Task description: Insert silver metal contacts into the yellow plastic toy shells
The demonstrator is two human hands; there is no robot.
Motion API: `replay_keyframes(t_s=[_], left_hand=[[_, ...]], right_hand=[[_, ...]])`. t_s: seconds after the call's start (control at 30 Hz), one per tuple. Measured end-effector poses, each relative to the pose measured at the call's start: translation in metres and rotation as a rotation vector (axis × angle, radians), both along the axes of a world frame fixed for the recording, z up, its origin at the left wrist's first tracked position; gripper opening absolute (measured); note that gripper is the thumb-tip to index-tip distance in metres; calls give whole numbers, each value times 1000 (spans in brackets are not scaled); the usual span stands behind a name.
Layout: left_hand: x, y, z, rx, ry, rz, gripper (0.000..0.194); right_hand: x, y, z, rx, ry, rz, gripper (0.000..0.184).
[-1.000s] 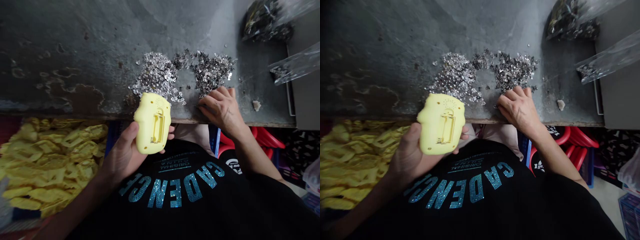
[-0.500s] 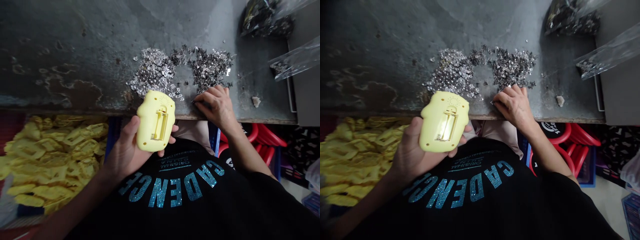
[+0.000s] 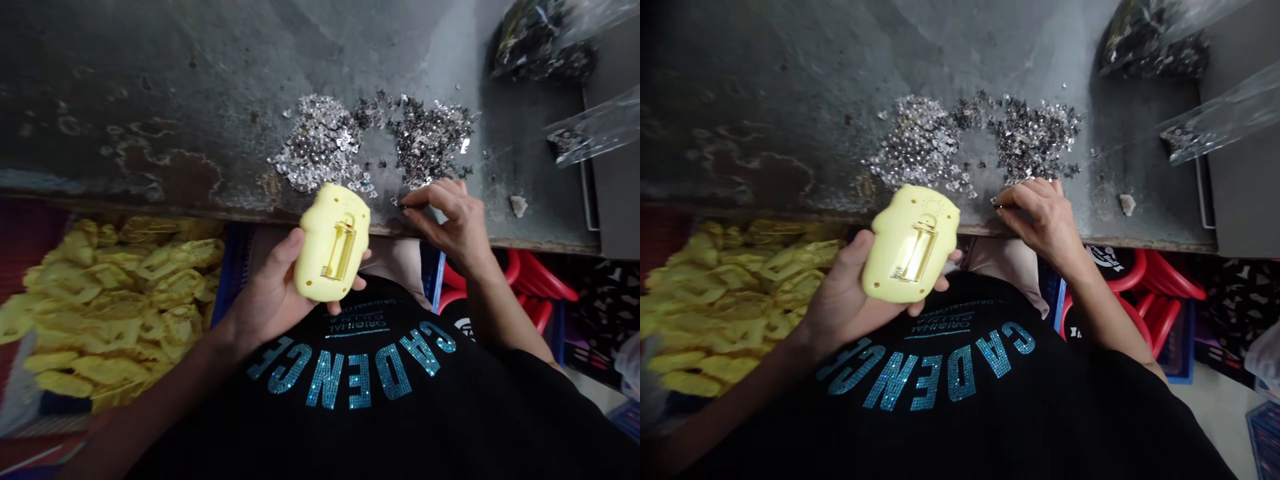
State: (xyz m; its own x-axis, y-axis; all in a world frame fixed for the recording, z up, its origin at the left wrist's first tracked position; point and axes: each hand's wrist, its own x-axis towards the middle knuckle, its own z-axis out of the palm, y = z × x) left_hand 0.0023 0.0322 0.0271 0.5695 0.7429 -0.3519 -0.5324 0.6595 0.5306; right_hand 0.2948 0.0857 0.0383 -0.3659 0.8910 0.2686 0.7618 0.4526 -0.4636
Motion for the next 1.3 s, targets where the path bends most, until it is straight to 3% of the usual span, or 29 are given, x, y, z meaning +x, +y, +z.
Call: replay_keyframes(t_s=[0.13, 0.37, 0.77, 0.93, 1.17, 1.3], left_hand=[[3, 0, -3, -16, -23, -90, 66], [6, -9, 4, -40, 8, -102, 69], [5, -12, 7, -34, -7, -136, 74], [5, -14, 7, 33, 32, -91, 79], [5, -13, 6, 69, 70, -19, 76], [8, -12, 5, 110, 84, -12, 76]], right_hand=[[-17, -9, 20, 55, 213, 179, 13], [-38, -11, 43, -18, 156, 335, 17], [-39, -14, 47, 91, 101, 408, 12], [-23, -15, 39, 136, 63, 263, 8], [20, -4, -13, 105, -209, -3, 12], [5, -17, 1, 163, -6, -34, 13]])
